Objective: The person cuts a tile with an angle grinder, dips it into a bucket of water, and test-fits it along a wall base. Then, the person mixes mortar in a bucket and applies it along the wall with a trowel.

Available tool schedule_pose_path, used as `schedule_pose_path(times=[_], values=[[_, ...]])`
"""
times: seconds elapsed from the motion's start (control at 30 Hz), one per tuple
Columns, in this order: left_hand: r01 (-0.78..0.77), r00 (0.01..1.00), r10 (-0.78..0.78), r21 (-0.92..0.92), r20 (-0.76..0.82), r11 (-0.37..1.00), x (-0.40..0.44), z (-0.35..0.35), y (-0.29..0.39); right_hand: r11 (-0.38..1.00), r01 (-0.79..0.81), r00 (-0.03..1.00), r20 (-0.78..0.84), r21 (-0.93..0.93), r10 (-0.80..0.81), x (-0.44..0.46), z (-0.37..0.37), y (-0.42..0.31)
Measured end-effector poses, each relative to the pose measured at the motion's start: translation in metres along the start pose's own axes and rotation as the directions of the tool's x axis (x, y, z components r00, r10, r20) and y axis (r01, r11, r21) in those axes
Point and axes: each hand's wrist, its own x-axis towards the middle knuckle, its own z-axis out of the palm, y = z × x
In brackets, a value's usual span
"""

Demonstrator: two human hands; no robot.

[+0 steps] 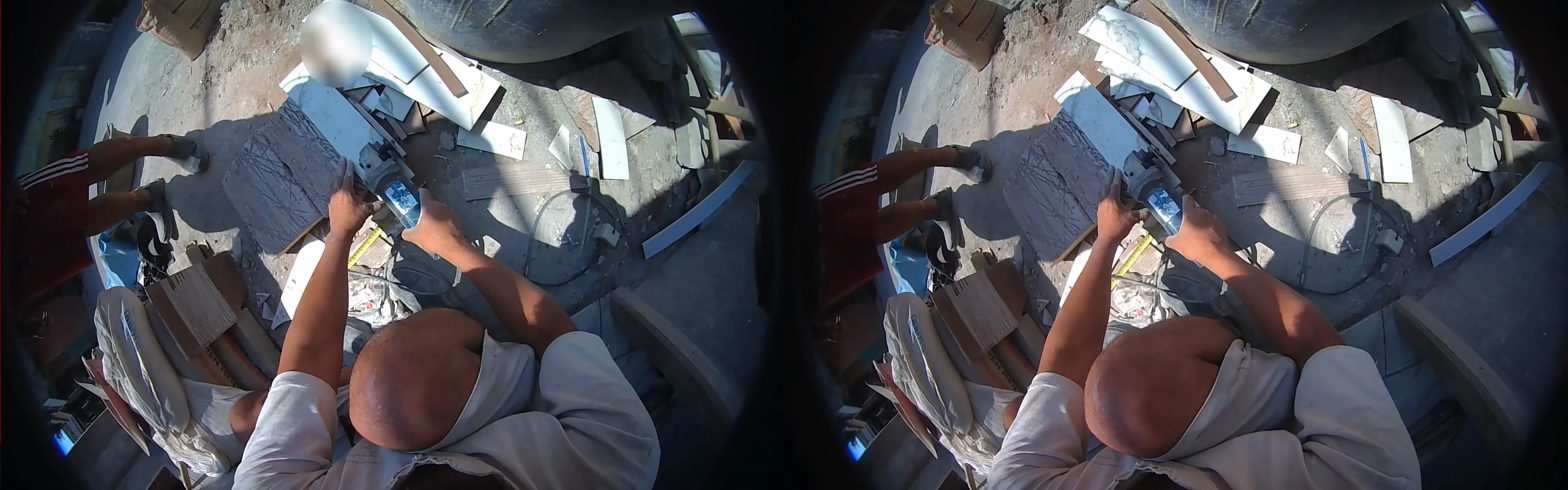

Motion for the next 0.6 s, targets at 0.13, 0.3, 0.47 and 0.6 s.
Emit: schedule_pose_path(times=[0.13,0.3,0.47,0.6], values=[[0.011,1.000,-0.011,0.002,0.013,1.000,0.000,-0.002,0.002,0.998,0.023,1.000,0.003,0.055,-0.023,-0.005,0.001,0.007],[0.000,1.000,0.000,0.017,0.004,1.000,-0.001,-0.002,0.001,0.996,0.028,0.999,-0.024,0.080,-0.026,-0.012,0.003,0.012],[0.040,0.999,-0.040,-0.003,0.031,0.999,0.000,-0.004,0.004,0.998,0.002,1.000,0.012,0.067,-0.002,-0.021,-0.003,0.011],[0.080,0.996,-0.079,-0.034,0.043,0.996,0.001,-0.004,0.007,0.999,-0.002,1.000,0.001,0.048,0.002,-0.027,-0.004,0.012]])
